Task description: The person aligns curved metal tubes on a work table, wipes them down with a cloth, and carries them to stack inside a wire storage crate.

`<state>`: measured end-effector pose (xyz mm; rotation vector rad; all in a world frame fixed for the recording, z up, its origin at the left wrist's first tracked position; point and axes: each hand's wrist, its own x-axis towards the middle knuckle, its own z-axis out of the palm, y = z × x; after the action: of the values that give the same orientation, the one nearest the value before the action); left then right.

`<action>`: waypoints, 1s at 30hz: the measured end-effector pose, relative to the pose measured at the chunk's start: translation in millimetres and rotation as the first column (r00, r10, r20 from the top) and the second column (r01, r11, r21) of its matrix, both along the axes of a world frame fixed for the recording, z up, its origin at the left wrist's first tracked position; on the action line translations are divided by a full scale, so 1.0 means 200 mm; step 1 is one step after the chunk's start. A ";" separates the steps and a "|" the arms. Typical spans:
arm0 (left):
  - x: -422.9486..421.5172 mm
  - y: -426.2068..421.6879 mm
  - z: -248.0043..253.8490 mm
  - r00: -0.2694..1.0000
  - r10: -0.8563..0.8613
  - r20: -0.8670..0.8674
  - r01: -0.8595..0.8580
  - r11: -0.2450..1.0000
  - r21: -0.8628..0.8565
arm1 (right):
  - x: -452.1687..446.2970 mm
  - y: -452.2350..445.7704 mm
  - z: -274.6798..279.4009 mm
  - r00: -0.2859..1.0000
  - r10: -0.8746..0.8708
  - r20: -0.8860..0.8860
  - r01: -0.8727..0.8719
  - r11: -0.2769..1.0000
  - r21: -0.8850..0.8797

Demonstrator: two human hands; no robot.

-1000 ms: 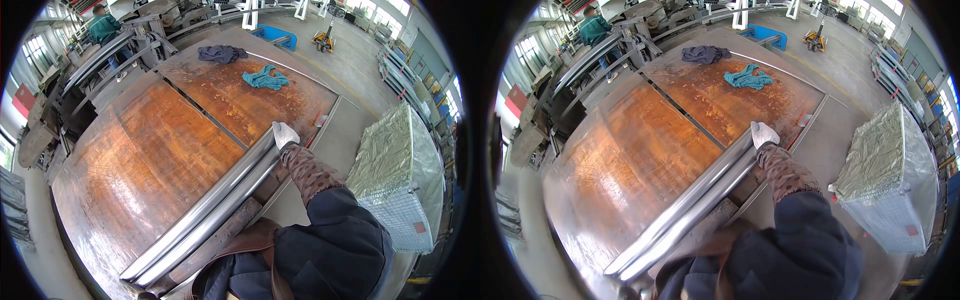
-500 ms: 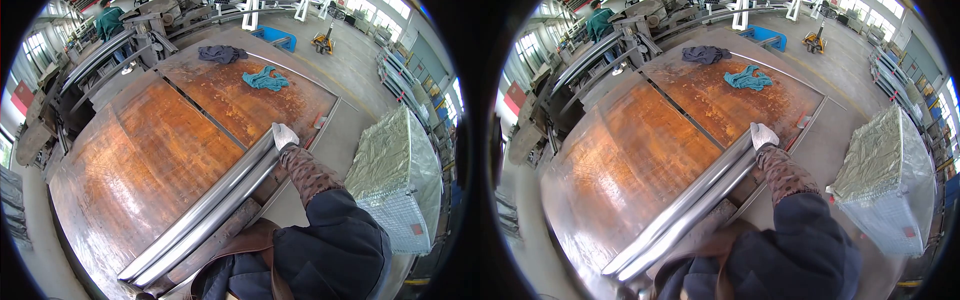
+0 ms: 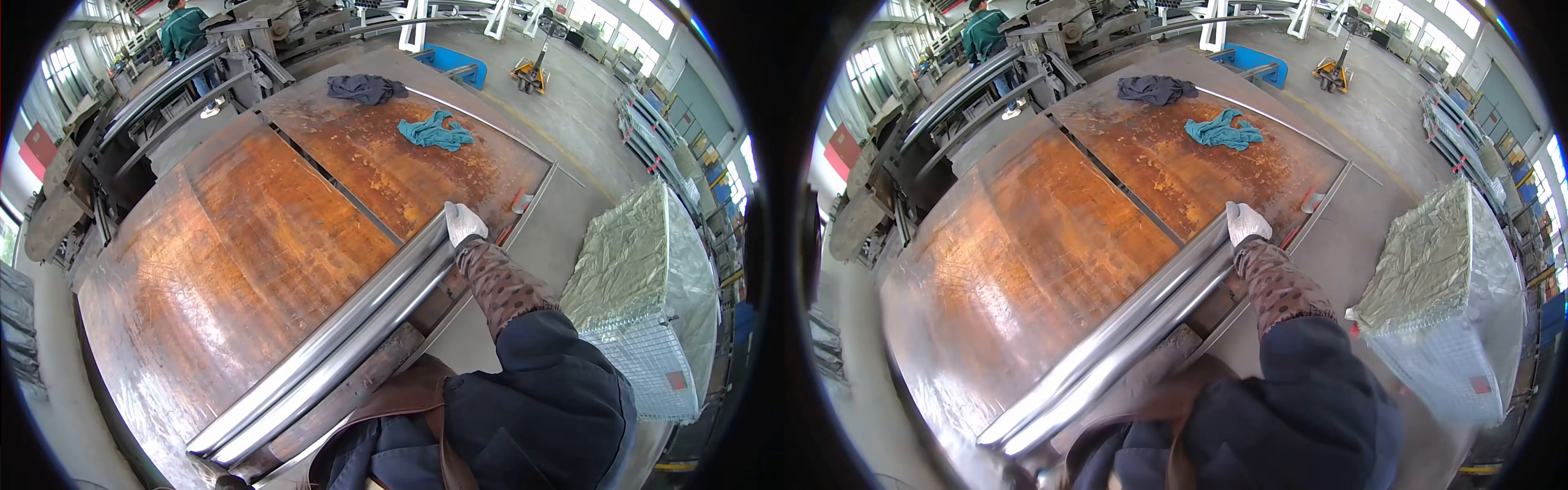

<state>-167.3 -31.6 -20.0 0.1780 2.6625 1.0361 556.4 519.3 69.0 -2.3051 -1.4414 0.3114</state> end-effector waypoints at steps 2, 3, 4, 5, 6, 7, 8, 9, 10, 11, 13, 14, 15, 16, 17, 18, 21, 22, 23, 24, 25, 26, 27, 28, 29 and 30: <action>-0.06 -0.05 0.01 1.000 0.009 -0.028 -0.010 1.000 -0.022 | 0.00 -0.05 0.00 1.000 0.006 -0.005 -0.006 1.000 -0.013; -0.09 -0.06 0.01 0.999 0.016 -0.045 -0.017 1.000 -0.026 | -0.01 -0.06 0.01 1.000 0.013 -0.009 -0.013 1.000 -0.016; -0.12 -0.06 0.01 0.998 0.024 -0.061 -0.026 0.999 -0.024 | -0.01 -0.06 0.04 1.000 0.023 -0.012 -0.023 1.000 -0.013; -0.13 -0.06 0.00 0.996 0.035 -0.076 -0.037 0.999 -0.017 | -0.02 -0.03 0.06 0.999 0.034 -0.014 -0.034 0.999 -0.004; -0.15 0.00 0.00 0.996 0.042 -0.080 -0.042 0.999 -0.001 | -0.02 -0.01 0.06 0.999 0.040 -0.018 -0.040 0.999 0.012; -0.15 0.06 -0.01 0.995 0.053 -0.085 -0.050 0.998 0.033 | -0.02 0.01 0.06 0.999 0.037 -0.017 -0.037 0.999 0.016; -0.14 0.12 -0.01 0.994 0.063 -0.088 -0.058 0.996 0.061 | -0.01 0.03 0.04 0.999 0.034 -0.016 -0.033 0.999 0.015; -0.15 0.13 -0.04 0.993 0.070 -0.090 -0.063 0.995 0.081 | -0.01 0.02 0.03 1.000 0.028 -0.013 -0.028 1.000 0.006; -0.16 0.13 -0.07 0.993 0.074 -0.091 -0.066 0.994 0.090 | -0.01 0.00 0.02 1.000 0.019 -0.007 -0.020 1.000 -0.014; -0.16 0.10 -0.09 0.993 0.074 -0.091 -0.066 0.994 0.091 | 0.01 -0.01 0.00 1.000 0.019 -0.001 -0.019 0.999 -0.026; -0.17 0.04 -0.12 0.993 0.068 -0.094 -0.060 0.994 0.091 | 0.01 -0.02 0.00 1.000 0.025 0.010 -0.024 0.999 -0.042; -0.19 0.03 -0.14 0.993 0.065 -0.098 -0.056 0.994 0.099 | 0.00 -0.01 0.01 1.000 0.027 0.013 -0.027 0.999 -0.042; -0.20 0.03 -0.16 0.992 0.065 -0.104 -0.053 0.992 0.112 | 0.00 0.00 0.02 0.999 0.031 0.013 -0.031 0.999 -0.037; -0.21 0.04 -0.17 0.992 0.064 -0.106 -0.052 0.992 0.114 | 0.00 0.00 0.02 0.999 0.031 0.012 -0.030 0.999 -0.035; -0.21 0.04 -0.17 0.991 0.062 -0.118 -0.047 0.991 0.125 | 0.00 0.00 0.02 1.000 0.024 0.007 -0.024 0.999 -0.035; -0.21 0.04 -0.18 0.990 0.061 -0.130 -0.043 0.990 0.135 | 0.00 0.01 0.02 1.000 0.018 0.003 -0.018 0.999 -0.035; -0.22 0.03 -0.18 0.986 0.059 -0.156 -0.036 0.988 0.152 | 0.00 0.01 0.01 1.000 0.007 -0.008 -0.008 0.999 -0.040; -0.22 0.03 -0.17 0.987 0.070 -0.145 -0.049 0.988 0.147 | 0.00 0.01 0.01 1.000 0.005 -0.005 -0.005 0.999 -0.046; -0.21 0.03 -0.17 0.988 0.081 -0.134 -0.062 0.988 0.141 | 0.00 0.01 0.01 1.000 0.002 0.000 -0.002 0.999 -0.052; -0.21 0.03 -0.17 0.988 0.091 -0.123 -0.074 0.988 0.135 | 0.00 0.02 0.01 1.000 -0.001 0.004 0.002 0.998 -0.059; -0.21 0.04 -0.17 0.989 0.100 -0.112 -0.085 0.988 0.127 | 0.01 0.01 0.00 1.000 -0.005 0.009 0.006 0.998 -0.068; -0.20 0.04 -0.16 0.989 0.098 -0.113 -0.084 0.989 0.125 | 0.01 0.01 0.00 1.000 -0.007 0.008 0.007 0.998 -0.070; -0.19 0.05 -0.16 0.988 0.096 -0.118 -0.078 0.986 0.146 | 0.01 0.01 0.01 1.000 -0.007 0.009 0.008 0.998 -0.069; -0.18 0.05 -0.15 0.988 0.094 -0.123 -0.072 0.983 0.167 | 0.01 0.01 0.01 1.000 -0.007 0.010 0.008 0.998 -0.069; -0.17 0.05 -0.14 0.987 0.092 -0.129 -0.067 0.980 0.186 | 0.00 0.01 0.01 1.000 -0.007 0.012 0.008 0.998 -0.069; -0.15 0.05 -0.14 0.987 0.091 -0.134 -0.062 0.976 0.207 | 0.00 0.01 0.01 1.000 -0.006 0.013 0.007 0.998 -0.068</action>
<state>-198.1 -21.4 -47.6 0.1988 2.7042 1.3688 556.9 521.1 71.4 -2.3699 -1.4502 0.3495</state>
